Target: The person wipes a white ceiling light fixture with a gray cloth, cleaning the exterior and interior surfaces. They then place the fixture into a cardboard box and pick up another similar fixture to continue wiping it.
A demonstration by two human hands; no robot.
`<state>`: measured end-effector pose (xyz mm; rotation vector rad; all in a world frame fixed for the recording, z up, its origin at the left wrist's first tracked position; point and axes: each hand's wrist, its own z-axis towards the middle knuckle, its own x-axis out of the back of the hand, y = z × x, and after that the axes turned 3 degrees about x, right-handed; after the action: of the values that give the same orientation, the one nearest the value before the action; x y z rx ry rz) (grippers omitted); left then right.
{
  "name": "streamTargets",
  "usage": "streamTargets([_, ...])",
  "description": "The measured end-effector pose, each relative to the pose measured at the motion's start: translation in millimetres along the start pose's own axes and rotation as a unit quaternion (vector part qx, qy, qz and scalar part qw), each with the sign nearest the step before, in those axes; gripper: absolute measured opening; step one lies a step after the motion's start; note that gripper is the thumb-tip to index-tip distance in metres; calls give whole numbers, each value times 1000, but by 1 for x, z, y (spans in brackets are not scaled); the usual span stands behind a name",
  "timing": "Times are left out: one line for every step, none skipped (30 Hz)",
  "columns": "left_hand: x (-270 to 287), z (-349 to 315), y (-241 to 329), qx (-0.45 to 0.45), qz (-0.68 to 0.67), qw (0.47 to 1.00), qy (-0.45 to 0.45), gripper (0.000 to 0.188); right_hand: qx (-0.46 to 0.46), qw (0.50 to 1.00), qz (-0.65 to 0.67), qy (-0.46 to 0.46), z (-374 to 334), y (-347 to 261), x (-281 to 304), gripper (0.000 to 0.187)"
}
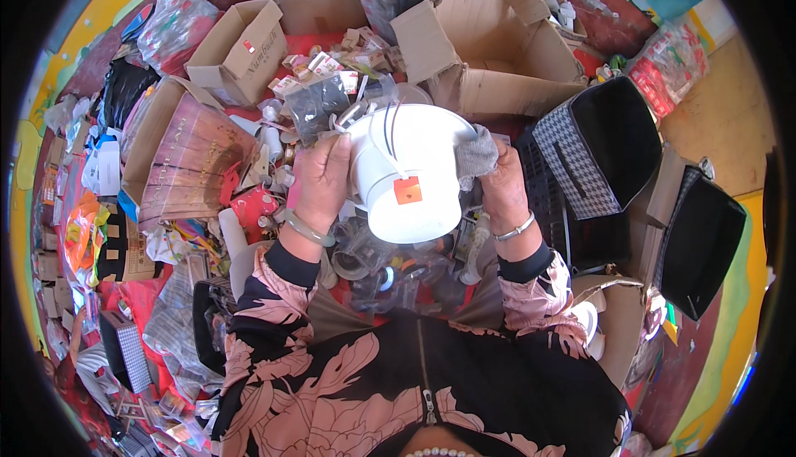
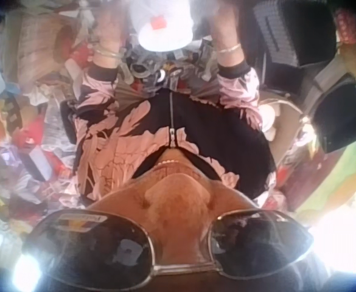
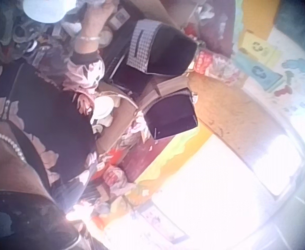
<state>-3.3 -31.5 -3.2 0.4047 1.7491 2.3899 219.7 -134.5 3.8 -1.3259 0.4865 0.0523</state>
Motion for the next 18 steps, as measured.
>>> streamTargets([-3, -2, 1, -4, -19, 1000, 4, 30, -1, 1000, -27, 13, 1, 3, 4, 27])
streamTargets([-4, -2, -1, 15, -39, 999, 1, 30, -14, 999, -46, -1, 2, 2, 8, 27])
streamTargets([-4, 0, -5, 33, -60, 998, -3, 30, -27, 997, -64, -14, 3, -1, 11, 26])
streamTargets([-2, 1, -8, 51, -80, 995, -5, 31, -39, 995, -83, -28, 3, -6, 11, 26])
streamTargets([5, 2, -12, 88, -60, 994, -14, 30, -82, 991, -98, -39, 2, -20, 5, 27])
streamTargets([7, 2, -13, 67, -44, 997, -15, 29, -65, 984, -146, -82, 3, -27, 5, 29])
streamTargets([6, 2, -12, 47, -29, 998, -20, 29, -48, 972, -194, -122, 4, -33, 9, 31])
streamTargets([5, 2, -9, 27, -14, 999, -24, 29, -31, 956, -241, -162, 5, -36, 13, 33])
streamTargets([5, 2, -4, 14, 22, 999, -36, 30, -63, 960, -214, -170, 4, -36, 16, 37])
streamTargets([4, 1, -5, 29, 12, 999, -32, 30, -53, 955, -242, -161, 4, -35, 15, 36])
streamTargets([3, 2, -6, 45, 3, 999, -28, 30, -43, 950, -270, -152, 5, -34, 14, 36])
streamTargets([2, 2, -6, 60, -6, 998, -24, 30, -32, 944, -297, -143, 5, -34, 12, 36])
streamTargets([2, 3, -5, 55, -5, 998, -28, 30, -27, 952, -271, -140, 4, -32, 13, 35])
streamTargets([3, 3, -4, 49, -4, 998, -31, 30, -22, 960, -244, -136, 3, -29, 14, 35])
streamTargets([3, 4, -3, 44, -4, 998, -34, 30, -16, 967, -217, -133, 2, -27, 13, 35])
streamTargets([3, 3, -6, 55, 3, 998, -36, 30, -34, 980, -162, -107, 2, -26, 11, 34])
streamTargets([2, 1, -13, 67, 10, 997, -37, 30, -51, 990, -105, -81, 2, -25, 7, 34])
streamTargets([2, -1, -16, 79, 17, 996, -38, 29, -68, 995, -49, -55, 2, -24, 4, 34])
